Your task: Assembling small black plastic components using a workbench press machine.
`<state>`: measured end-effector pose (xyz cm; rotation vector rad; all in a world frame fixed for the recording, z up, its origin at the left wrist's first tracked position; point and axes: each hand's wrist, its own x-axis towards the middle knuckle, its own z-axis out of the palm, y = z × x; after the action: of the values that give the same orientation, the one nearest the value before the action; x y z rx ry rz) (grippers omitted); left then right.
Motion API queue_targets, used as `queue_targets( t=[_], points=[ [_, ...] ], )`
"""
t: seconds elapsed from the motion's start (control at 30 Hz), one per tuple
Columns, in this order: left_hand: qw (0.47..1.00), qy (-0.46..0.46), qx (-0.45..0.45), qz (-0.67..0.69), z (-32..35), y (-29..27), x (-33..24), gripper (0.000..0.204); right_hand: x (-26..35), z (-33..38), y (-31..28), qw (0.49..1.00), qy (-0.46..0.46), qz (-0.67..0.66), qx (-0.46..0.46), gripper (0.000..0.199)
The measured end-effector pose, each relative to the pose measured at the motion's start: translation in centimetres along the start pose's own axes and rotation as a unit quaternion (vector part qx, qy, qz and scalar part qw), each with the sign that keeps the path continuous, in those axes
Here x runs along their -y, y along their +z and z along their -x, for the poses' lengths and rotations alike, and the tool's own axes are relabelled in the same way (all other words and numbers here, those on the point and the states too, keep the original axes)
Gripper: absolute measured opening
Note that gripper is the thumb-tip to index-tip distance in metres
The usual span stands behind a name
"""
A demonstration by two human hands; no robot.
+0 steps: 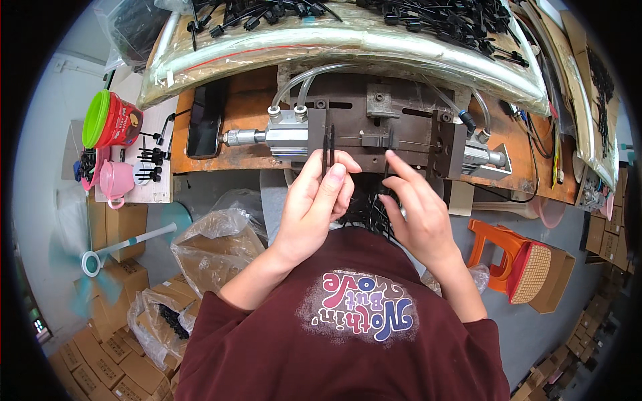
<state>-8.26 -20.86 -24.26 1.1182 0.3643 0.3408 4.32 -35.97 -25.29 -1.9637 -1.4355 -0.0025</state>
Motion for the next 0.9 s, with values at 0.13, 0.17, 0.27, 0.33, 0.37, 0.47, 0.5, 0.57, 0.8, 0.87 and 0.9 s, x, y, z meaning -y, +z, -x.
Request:
queue_targets(
  t=[0.13,0.17,0.27,0.33,0.37,0.47,0.5,0.57,0.8,0.87,0.9],
  points=[
    [0.996,-0.003,0.003,0.088,-0.2,0.4,-1.3,0.025,-0.8,-0.6,1.2,0.991,-0.053,0.123,0.028,0.021],
    [0.995,0.004,-0.005,0.100,-0.2,0.5,-1.4,0.026,-0.7,-1.0,1.2,0.987,-0.061,0.146,0.018,0.021],
    [0.995,0.096,0.006,-0.003,-0.4,0.1,-1.3,0.022,-0.2,-1.5,0.9,0.986,-0.048,0.153,0.041,0.019],
    [0.993,0.114,-0.023,-0.026,-0.6,0.6,-1.6,0.021,0.0,-1.5,0.7,0.985,-0.022,0.162,0.064,0.020],
    [0.991,0.123,-0.038,-0.037,-0.7,0.8,-1.7,0.021,0.0,-1.5,0.6,0.983,-0.010,0.166,0.076,0.021],
    [0.990,0.130,-0.026,-0.048,-1.2,0.6,-1.3,0.021,-0.2,-1.7,0.3,0.984,-0.040,0.165,0.057,0.023],
    [0.992,0.116,-0.030,-0.029,-1.2,0.9,-1.2,0.020,0.0,-1.7,0.1,0.993,-0.039,0.107,0.033,0.027],
    [0.996,0.090,-0.004,0.018,-1.2,1.2,-0.6,0.021,1.0,-1.7,-0.5,0.999,-0.032,-0.002,-0.002,0.038],
    [0.997,-0.025,0.072,-0.015,-0.8,1.7,-0.1,0.034,1.9,-1.3,-1.6,0.991,-0.104,-0.041,-0.071,0.029],
    [0.988,0.030,0.031,-0.145,-0.7,1.5,-0.1,0.040,1.1,-1.0,-1.5,0.994,-0.055,-0.049,-0.077,0.027],
    [0.985,0.037,0.012,-0.169,-0.6,1.2,-0.6,0.039,0.7,-0.8,-1.3,0.997,-0.033,-0.029,-0.071,0.027]
  ],
)
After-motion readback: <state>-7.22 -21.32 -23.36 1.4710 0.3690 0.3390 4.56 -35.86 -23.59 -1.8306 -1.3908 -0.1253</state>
